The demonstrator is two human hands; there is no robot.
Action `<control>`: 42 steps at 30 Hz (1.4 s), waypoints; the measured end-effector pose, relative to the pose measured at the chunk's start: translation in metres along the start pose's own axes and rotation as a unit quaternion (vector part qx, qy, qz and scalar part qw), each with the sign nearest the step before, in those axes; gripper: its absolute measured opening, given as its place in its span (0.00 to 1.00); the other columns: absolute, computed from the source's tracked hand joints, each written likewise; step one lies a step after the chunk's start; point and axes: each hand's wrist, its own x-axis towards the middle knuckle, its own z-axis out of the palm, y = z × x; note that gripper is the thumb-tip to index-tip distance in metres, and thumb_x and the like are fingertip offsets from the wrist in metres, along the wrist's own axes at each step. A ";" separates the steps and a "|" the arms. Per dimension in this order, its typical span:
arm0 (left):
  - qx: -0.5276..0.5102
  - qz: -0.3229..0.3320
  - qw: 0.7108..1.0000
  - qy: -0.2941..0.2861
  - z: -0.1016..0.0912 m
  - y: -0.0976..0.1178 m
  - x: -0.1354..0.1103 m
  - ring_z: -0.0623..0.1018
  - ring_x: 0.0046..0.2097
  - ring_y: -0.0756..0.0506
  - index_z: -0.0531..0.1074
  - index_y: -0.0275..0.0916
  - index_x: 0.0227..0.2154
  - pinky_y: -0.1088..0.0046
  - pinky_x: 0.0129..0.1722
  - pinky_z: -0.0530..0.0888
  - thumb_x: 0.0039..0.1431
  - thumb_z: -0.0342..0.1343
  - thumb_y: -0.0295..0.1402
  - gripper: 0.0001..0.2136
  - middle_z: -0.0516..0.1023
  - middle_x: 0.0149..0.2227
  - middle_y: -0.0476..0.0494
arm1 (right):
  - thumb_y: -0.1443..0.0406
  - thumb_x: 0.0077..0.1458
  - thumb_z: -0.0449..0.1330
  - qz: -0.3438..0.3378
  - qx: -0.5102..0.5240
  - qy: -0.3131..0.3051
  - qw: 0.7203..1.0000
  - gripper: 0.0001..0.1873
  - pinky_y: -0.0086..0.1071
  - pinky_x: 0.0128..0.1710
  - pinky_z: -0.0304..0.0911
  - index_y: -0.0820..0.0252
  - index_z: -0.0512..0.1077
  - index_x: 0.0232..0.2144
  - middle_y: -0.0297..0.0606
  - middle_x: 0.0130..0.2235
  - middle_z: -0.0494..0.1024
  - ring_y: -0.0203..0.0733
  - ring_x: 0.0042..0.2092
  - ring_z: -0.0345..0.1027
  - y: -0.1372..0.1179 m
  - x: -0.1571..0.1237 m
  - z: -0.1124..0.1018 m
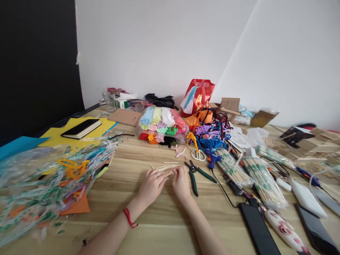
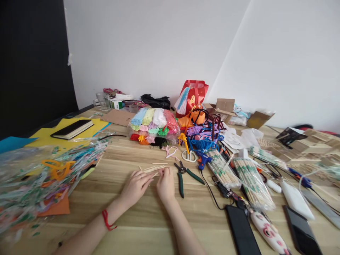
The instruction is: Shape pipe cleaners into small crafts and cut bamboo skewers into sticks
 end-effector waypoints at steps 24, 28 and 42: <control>-0.078 -0.034 0.994 0.062 -0.015 0.005 0.004 0.76 0.41 0.46 0.74 0.42 0.39 0.65 0.45 0.72 0.60 0.49 0.30 0.09 0.79 0.37 0.46 | 0.55 0.52 0.57 0.087 0.258 -0.050 0.961 0.14 0.30 0.28 0.59 0.60 0.74 0.30 0.40 0.32 0.74 0.38 0.31 0.64 -0.020 0.001 -0.020; -0.056 -0.027 0.996 0.057 -0.013 0.004 0.002 0.76 0.40 0.46 0.74 0.41 0.37 0.65 0.43 0.73 0.60 0.49 0.30 0.09 0.79 0.35 0.46 | 0.58 0.53 0.56 0.049 0.204 -0.032 0.977 0.12 0.30 0.29 0.60 0.59 0.74 0.29 0.41 0.34 0.74 0.39 0.33 0.65 -0.018 0.000 -0.018; 0.000 0.012 1.000 0.010 -0.012 0.005 -0.001 0.75 0.37 0.46 0.75 0.40 0.34 0.66 0.41 0.73 0.60 0.48 0.30 0.10 0.77 0.29 0.45 | 0.64 0.51 0.53 0.045 0.112 -0.085 0.989 0.06 0.29 0.27 0.56 0.58 0.66 0.23 0.35 0.28 0.67 0.36 0.26 0.60 -0.015 -0.007 -0.017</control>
